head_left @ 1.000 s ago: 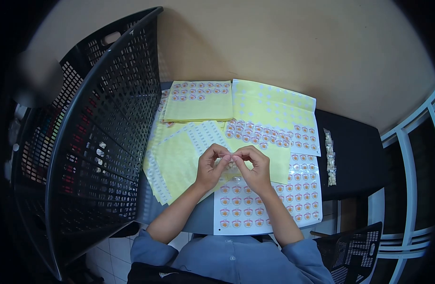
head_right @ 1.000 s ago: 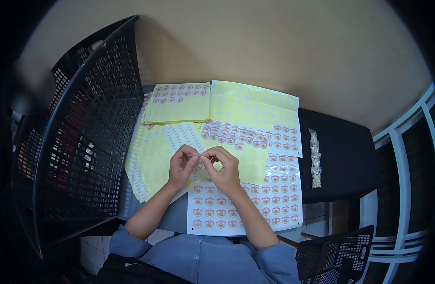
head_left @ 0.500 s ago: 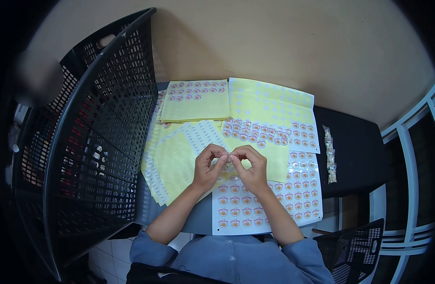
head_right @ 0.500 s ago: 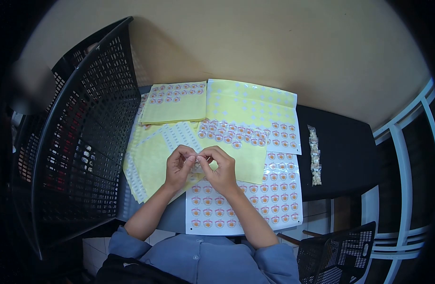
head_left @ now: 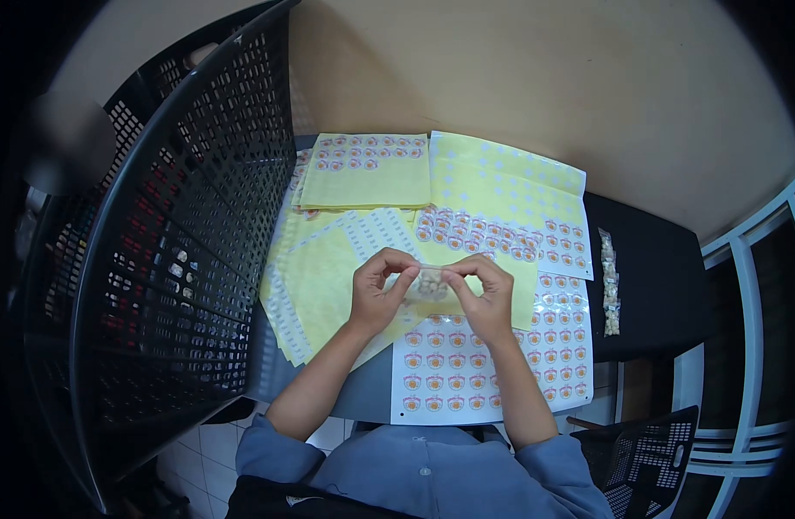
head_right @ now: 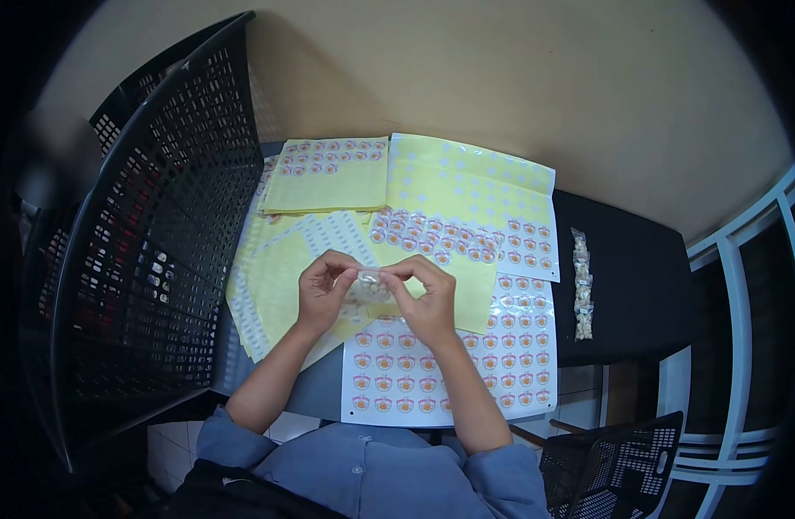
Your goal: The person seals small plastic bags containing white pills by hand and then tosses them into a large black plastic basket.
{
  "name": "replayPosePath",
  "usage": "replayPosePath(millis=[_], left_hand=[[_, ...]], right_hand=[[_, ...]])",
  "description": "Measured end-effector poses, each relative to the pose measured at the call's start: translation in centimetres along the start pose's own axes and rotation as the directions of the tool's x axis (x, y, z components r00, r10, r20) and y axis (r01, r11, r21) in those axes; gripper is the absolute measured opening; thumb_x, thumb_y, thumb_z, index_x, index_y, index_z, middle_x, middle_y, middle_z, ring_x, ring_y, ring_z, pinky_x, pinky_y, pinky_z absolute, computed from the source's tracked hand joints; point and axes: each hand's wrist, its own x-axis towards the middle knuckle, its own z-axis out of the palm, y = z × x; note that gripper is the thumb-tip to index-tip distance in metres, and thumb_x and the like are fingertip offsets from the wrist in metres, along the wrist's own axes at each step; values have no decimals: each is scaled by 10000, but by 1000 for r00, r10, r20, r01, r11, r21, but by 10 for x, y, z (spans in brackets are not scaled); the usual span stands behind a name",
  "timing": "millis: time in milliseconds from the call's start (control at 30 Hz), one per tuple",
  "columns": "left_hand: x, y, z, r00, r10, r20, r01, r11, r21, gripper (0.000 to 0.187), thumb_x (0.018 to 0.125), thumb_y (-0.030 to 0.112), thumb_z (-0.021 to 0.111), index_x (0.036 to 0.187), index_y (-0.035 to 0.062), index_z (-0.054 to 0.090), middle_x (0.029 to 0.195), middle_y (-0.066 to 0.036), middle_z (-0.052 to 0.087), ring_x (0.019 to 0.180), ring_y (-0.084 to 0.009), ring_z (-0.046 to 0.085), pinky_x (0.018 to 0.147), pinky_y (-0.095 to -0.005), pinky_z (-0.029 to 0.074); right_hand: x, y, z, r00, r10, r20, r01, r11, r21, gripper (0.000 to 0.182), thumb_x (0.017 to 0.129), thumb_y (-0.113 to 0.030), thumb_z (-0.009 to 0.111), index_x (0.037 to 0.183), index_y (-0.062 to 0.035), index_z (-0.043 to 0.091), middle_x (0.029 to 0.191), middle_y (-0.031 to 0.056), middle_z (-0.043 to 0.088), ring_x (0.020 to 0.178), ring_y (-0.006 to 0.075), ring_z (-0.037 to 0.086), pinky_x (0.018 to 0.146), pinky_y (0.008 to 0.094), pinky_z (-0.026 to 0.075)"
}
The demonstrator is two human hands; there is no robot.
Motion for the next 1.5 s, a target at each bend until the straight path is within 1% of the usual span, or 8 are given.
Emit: replayPosePath(millis=[267,867,967,1067,1133,1267,1400,1500], left_hand=[[0,3,1,999,25,38,-20,993,-116,29,793,35,540,805,9,536,824,-62,548,782,-116,531,727,-252,435],[3,11,-4,977,131,168,-156,977,144,23,748,-1,572,757,4,551,769,-66,567,728,-132,543,680,-242,427],[5,7,-9,994,-50,-102,38,993,-116,52,824,75,505,800,32,521,785,-21,542,738,-87,500,713,-217,395],[21,-7,-31,883,-259,-391,1,835,-550,144,882,204,424,850,77,484,753,-21,498,733,-100,491,651,-269,420],[26,-18,-45,843,-336,-419,4,784,-620,156,884,216,416,858,81,490,750,-24,503,716,-111,493,632,-272,422],[26,-48,-64,810,-463,-359,26,640,-768,141,873,206,433,860,81,495,744,-27,530,668,-129,517,593,-297,442],[30,-36,-67,786,-504,-358,-18,560,-829,155,869,209,437,850,70,502,726,-28,524,641,-127,507,594,-296,431],[32,-38,-83,772,-477,-421,-175,477,-861,176,858,210,448,836,47,512,705,-33,520,632,-118,497,604,-279,409]], right_hand=[[-3,3,5,1000,23,8,-23,998,52,33,704,-11,622,727,8,609,680,64,586,622,114,535,589,227,428],[-9,0,12,998,-48,27,48,999,-13,72,709,-38,629,762,-2,595,721,63,559,671,124,520,600,234,409],[-8,2,16,994,-98,45,97,995,35,113,716,-35,613,818,-3,577,761,80,559,712,144,536,624,254,420],[-8,3,21,999,-19,33,14,988,153,168,718,-41,601,874,-6,551,842,103,556,767,176,547,656,285,432],[-10,5,26,993,-3,120,25,982,-188,212,714,-68,602,904,-1,538,914,119,548,812,216,551,687,300,434],[-24,-7,37,912,104,396,55,928,-369,286,696,-127,616,928,21,538,1019,142,523,922,290,527,786,336,435],[-22,0,44,913,99,395,92,895,-437,322,693,-128,620,953,40,534,1045,159,510,958,289,512,818,343,426],[1,10,57,926,55,374,114,903,-413,339,687,-130,625,961,46,531,1031,162,516,945,290,516,805,346,430]])
